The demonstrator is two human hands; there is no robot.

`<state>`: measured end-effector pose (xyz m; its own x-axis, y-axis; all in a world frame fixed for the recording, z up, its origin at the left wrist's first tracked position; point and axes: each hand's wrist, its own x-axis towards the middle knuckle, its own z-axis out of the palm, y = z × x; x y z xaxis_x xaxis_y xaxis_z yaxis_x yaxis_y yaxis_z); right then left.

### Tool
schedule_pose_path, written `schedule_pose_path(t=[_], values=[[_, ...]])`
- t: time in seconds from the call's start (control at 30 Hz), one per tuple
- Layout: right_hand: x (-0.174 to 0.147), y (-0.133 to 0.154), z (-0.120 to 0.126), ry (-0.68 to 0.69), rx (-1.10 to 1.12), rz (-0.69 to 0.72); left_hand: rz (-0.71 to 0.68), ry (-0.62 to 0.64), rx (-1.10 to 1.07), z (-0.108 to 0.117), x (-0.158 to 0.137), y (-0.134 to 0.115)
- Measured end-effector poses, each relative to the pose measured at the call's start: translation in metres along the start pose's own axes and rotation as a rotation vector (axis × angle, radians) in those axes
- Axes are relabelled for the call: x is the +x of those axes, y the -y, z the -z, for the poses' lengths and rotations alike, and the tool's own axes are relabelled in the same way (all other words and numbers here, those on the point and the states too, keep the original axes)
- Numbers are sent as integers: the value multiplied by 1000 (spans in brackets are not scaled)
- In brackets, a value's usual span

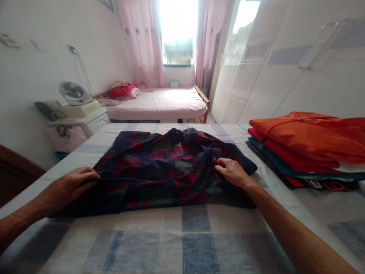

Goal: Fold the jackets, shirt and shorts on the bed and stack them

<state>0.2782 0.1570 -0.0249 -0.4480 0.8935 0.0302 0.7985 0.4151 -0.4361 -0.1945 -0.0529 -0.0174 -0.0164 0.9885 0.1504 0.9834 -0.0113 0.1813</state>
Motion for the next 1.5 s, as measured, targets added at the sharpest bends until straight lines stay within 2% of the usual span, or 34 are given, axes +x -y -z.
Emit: schedule_pose_path(t=[0.07,0.2,0.3,0.37,0.47,0.5,0.57,0.63,0.67,0.77,0.87,0.93,1.03,1.17,1.23,1.33,1.4,1.5], values=[[1,5,9,-93,129,33,-5,-121,4,5,5,1],[15,11,19,-247,235,-63,44,-243,115,2,20,6],[27,11,15,-275,73,-59,118,-238,227,-12,27,6],[24,14,11,-361,-82,-8,151,-270,262,-20,27,1],[1,24,6,-485,-155,154,59,-340,228,-29,17,-12],[-10,26,4,-459,-129,217,2,-340,206,-32,13,-16],[-27,25,-3,-307,-63,307,-64,-294,164,-40,4,-19],[-37,16,-14,-163,-32,312,-28,-210,133,-50,-3,-16],[-39,10,-19,-133,-36,281,7,-166,115,-55,-5,-12],[-37,-8,-32,-166,-77,186,66,-80,60,-64,-7,5],[-34,-12,-35,-187,-98,174,83,-72,7,-61,2,12],[-35,-10,-34,-193,-92,177,106,-128,-36,-52,18,2],[-36,-6,-33,-203,-79,175,71,-201,-173,-36,60,-39],[-36,-7,-34,-207,-52,169,-12,-98,-527,-30,144,-113],[-36,-8,-35,-201,-32,172,-20,-52,-578,-38,189,-144],[-36,-8,-35,-203,-8,168,0,-32,-607,-58,248,-177],[-36,-8,-34,-208,2,167,44,-27,-620,-73,277,-192],[-36,-7,-35,-210,16,164,121,-14,-642,-88,302,-209]])
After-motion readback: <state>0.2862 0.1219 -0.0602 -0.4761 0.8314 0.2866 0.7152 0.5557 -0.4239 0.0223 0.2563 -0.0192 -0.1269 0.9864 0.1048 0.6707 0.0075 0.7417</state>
